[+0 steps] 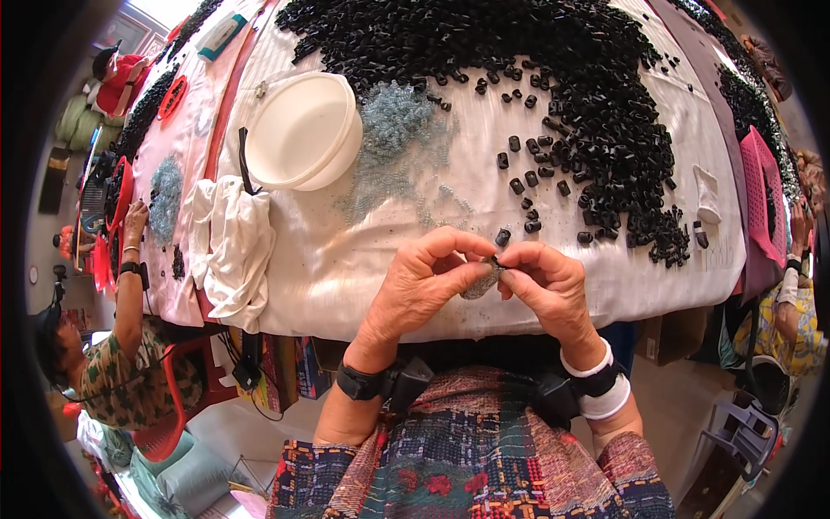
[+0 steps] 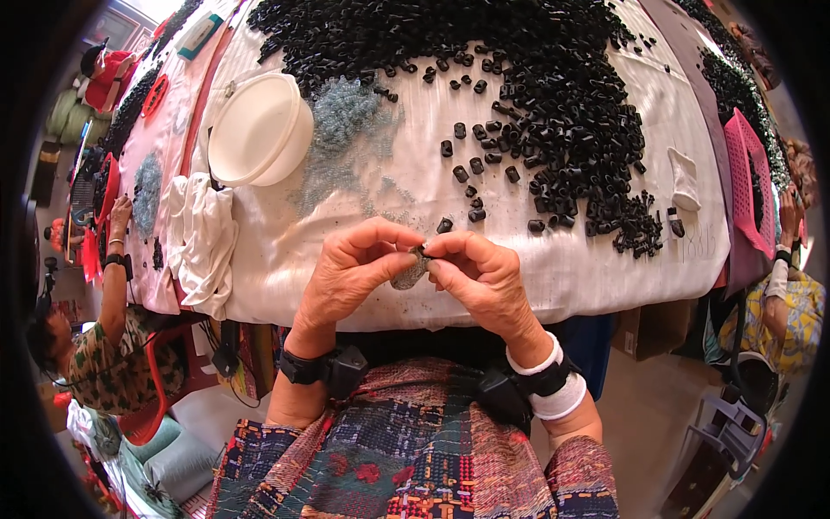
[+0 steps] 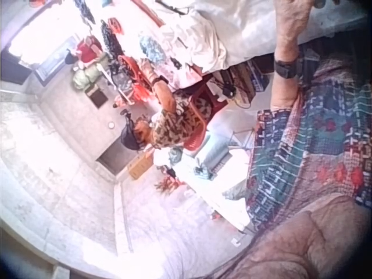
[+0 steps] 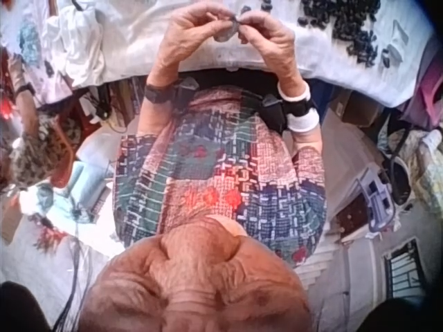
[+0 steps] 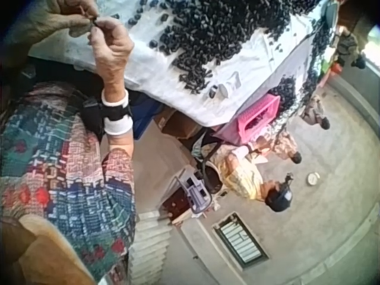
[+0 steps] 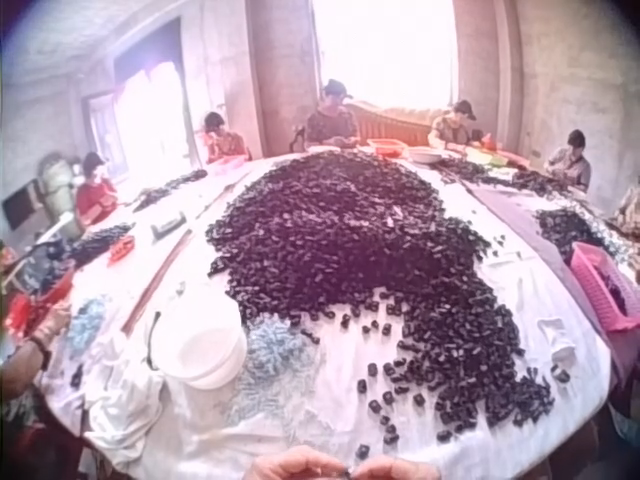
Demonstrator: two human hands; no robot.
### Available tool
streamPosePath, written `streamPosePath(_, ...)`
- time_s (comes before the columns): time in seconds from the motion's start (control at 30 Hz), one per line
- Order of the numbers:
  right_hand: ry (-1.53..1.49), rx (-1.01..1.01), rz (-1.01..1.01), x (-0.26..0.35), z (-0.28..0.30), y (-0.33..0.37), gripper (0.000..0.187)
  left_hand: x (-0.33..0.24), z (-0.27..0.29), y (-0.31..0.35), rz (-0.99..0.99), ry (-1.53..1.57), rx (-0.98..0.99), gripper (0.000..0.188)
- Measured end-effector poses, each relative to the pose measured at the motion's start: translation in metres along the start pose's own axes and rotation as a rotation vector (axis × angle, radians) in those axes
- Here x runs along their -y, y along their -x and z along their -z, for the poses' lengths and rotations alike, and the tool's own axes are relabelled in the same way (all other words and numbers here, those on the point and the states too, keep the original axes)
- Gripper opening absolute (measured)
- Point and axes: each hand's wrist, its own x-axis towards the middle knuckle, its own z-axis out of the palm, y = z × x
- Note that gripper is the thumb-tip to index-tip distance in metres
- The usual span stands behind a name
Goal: Manually assembling shoe components by inserting small black plastic parts into mesh sleeves.
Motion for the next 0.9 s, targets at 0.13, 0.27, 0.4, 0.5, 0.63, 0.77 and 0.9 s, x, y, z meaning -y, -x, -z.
streamPosePath(0.13, 0.035, 0.061, -0.098, 0.004, 0.007, 0.002, 0.015, -0.001, -0.001, -0.003, -0.165, -0.296, 0.033, 0.010)
streamPosePath(0.27, 0.014, 0.115, -0.125, 0.006, 0.007, 0.002, 0.018, 0.005, -0.002, -0.004, -0.267, -0.386, 0.022, 0.011)
streamPosePath(0.4, -0.132, 0.097, -0.113, 0.006, -0.001, 0.003, 0.021, 0.006, -0.007, -0.003, -0.234, -0.334, 0.017, 0.009)
streamPosePath(0.5, -0.104, 0.097, -0.128, 0.004, -0.002, 0.004, 0.021, 0.007, -0.010, -0.001, -0.107, -0.128, 0.030, 0.011)
streamPosePath(0.63, 0.287, -0.027, 0.168, -0.004, -0.002, 0.006, 0.019, 0.011, -0.012, -0.001, -0.022, -0.076, -0.025, 0.009)
streamPosePath(0.77, 0.267, -0.057, 0.197, -0.009, -0.002, 0.008, 0.026, 0.015, -0.016, 0.000, 0.030, 0.012, -0.050, 0.014)
streamPosePath(0.9, 0.175, 0.033, 0.099, 0.007, -0.007, 0.010, 0.033, 0.015, -0.019, 0.000, 0.030, 0.123, -0.092, 0.015)
